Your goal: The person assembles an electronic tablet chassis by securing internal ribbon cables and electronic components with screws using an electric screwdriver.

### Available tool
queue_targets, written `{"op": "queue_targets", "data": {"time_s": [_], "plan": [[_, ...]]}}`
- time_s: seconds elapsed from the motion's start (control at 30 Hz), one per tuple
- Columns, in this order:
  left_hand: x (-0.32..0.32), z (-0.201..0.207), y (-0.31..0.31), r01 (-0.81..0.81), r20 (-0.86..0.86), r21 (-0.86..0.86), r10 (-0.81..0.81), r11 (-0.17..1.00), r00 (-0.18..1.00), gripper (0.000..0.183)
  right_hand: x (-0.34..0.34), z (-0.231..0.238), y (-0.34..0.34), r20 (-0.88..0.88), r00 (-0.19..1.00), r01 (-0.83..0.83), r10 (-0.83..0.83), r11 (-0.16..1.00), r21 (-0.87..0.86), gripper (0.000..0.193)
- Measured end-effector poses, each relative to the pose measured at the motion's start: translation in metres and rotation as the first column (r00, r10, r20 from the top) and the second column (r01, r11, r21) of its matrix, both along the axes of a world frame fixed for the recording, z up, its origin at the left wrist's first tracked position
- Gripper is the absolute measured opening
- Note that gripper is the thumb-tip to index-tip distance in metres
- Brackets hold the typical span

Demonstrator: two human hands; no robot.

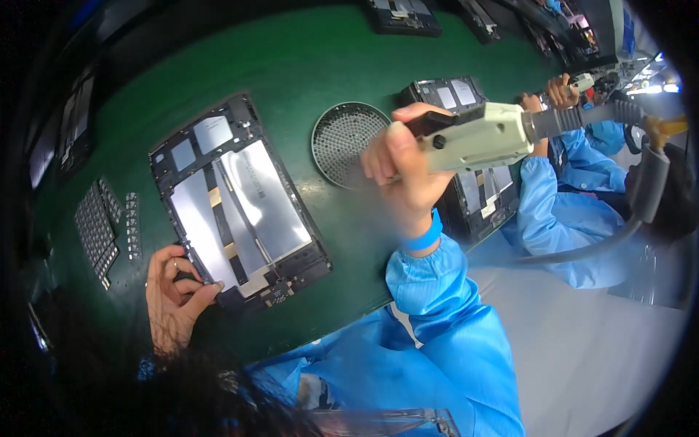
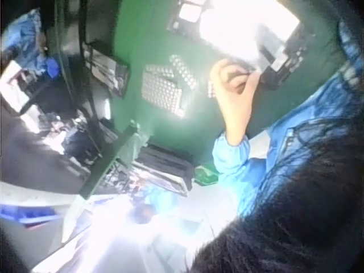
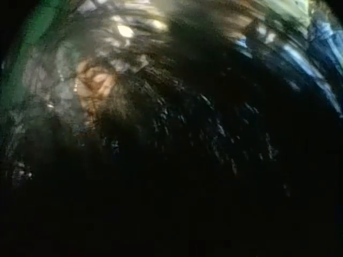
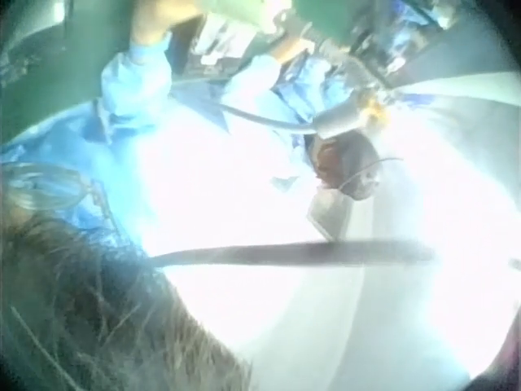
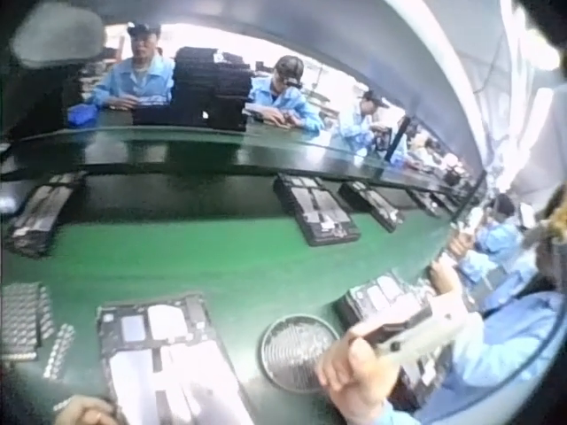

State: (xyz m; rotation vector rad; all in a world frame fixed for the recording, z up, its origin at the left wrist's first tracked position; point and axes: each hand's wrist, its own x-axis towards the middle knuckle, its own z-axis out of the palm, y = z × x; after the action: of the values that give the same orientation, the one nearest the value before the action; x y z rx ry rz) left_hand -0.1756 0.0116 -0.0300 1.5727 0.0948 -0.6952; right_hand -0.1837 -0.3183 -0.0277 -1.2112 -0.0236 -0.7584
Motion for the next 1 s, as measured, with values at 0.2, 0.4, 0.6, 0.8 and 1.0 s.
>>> {"op": "queue_targets", "data": {"time_s": [0.2,0.4,0.6,0.8,1.0], "plan": [[0.0001,0.0011,-0.0029,-0.009,0.039,0.025,0.008,1.0,0.999,0.064,0.0041,-0.0034,-0.0002,-0.028,0.999,-0.023,0.024,0.999,0.035,0.023],[-0.0015,-0.0007,-0.0011,-0.004,0.04,0.007,0.004,1.0,0.999,0.064,0.0058,-0.0058,0.0021,-0.045,0.998,-0.03,0.032,0.999,0.029,0.024],[-0.0025,0.0025,-0.0039,-0.029,0.018,0.032,0.028,0.999,0.999,0.064,0.0061,-0.0082,0.0053,-0.027,0.998,-0.046,0.048,0.997,0.061,0.024],[-0.0015,0.0045,-0.0045,-0.011,0.034,0.057,0.009,0.998,0.999,0.063,0.0076,-0.0081,0.0038,-0.035,0.999,0.014,-0.015,1.0,-0.021,0.025],[-0.0009,0.0025,-0.003,0.018,0.063,0.041,-0.021,0.999,0.998,0.062,0.0071,-0.0076,-0.0016,-0.105,0.994,-0.04,0.015,0.969,-0.243,0.023]]}}
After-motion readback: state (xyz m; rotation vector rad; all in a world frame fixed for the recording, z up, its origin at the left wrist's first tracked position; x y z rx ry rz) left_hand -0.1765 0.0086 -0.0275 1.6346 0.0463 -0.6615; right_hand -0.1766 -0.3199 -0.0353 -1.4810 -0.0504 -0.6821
